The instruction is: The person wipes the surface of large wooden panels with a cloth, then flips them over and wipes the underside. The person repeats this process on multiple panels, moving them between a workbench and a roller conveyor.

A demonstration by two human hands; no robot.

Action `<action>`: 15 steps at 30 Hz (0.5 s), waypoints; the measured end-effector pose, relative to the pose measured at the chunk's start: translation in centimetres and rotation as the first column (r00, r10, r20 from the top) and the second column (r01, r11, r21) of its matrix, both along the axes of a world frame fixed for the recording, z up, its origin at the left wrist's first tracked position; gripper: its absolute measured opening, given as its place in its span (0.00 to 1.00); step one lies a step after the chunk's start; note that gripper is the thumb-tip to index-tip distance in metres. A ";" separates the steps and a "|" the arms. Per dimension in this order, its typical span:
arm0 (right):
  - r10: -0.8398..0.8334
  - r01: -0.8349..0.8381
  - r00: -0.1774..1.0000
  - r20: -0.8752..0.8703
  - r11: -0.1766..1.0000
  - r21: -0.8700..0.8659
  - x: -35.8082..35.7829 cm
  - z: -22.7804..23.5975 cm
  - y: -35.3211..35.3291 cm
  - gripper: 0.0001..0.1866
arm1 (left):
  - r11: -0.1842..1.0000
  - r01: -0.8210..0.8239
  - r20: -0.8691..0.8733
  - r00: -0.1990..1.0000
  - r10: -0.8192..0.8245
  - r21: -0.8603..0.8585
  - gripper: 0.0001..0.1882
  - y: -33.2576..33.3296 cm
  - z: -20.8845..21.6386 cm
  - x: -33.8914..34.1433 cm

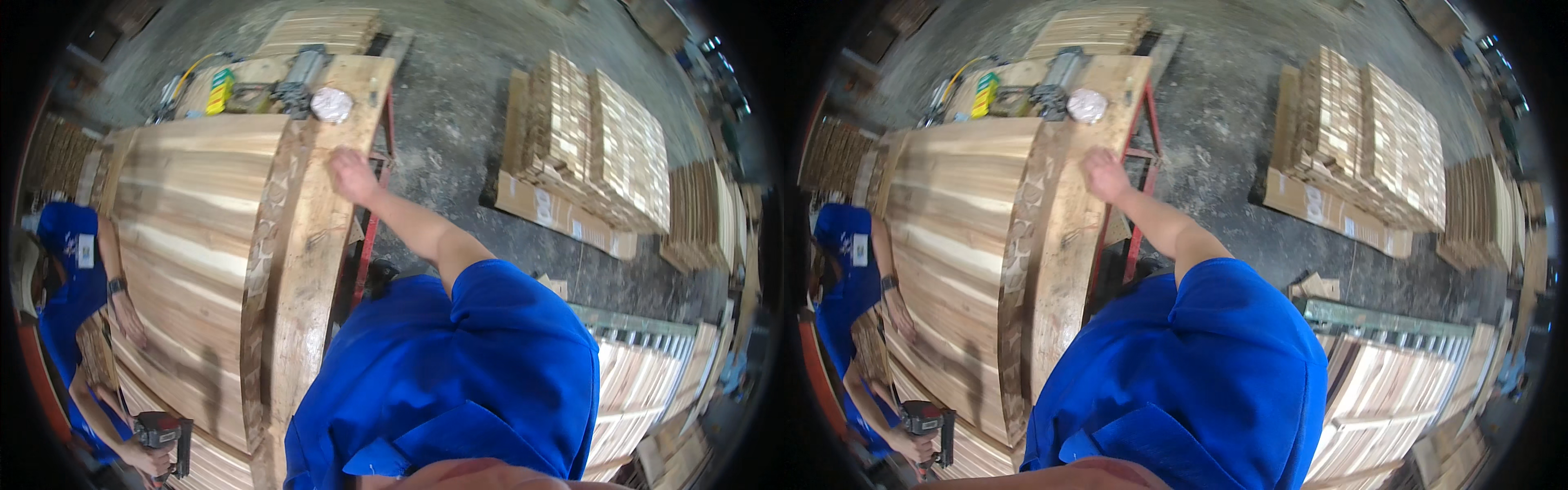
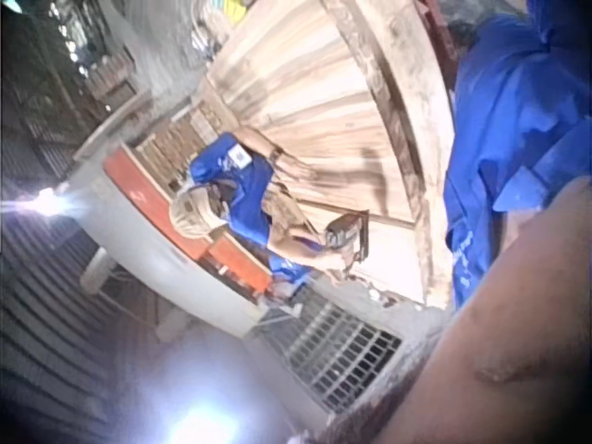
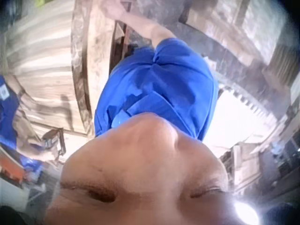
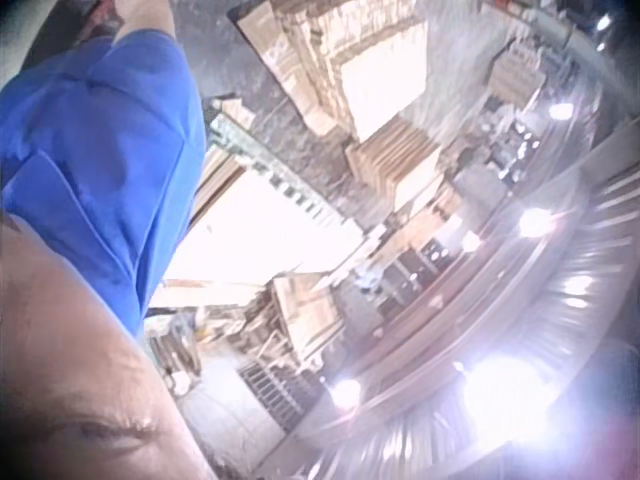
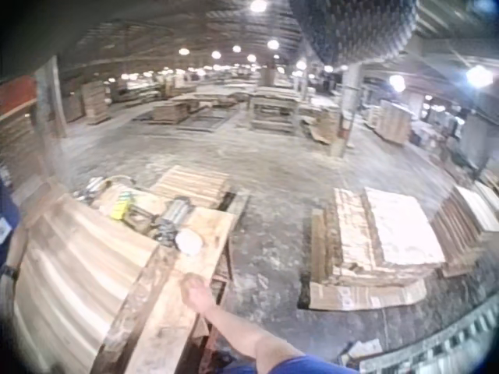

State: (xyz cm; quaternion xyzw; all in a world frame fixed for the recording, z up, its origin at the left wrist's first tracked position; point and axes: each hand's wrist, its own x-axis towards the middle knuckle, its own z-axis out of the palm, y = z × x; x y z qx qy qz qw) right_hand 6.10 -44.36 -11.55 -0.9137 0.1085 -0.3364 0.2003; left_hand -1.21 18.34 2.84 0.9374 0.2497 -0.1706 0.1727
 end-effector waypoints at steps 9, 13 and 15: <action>-0.017 0.078 0.945 -0.326 0.981 0.175 -21.4 -3.4 -1.2 0.22 | 0.549 0.125 -0.025 0.966 -0.256 -0.826 0.19 -8.2 18.9 19.3; -0.364 0.539 0.707 -0.606 0.833 0.128 -31.4 -7.1 -9.7 0.22 | 0.431 -0.010 -0.278 0.778 -0.563 -0.902 0.20 -21.9 25.0 25.8; -0.501 0.759 0.559 -0.661 0.630 0.164 -35.9 -7.8 -13.8 0.22 | 0.487 -0.062 -0.419 0.612 -0.671 -0.871 0.20 -29.8 25.6 27.5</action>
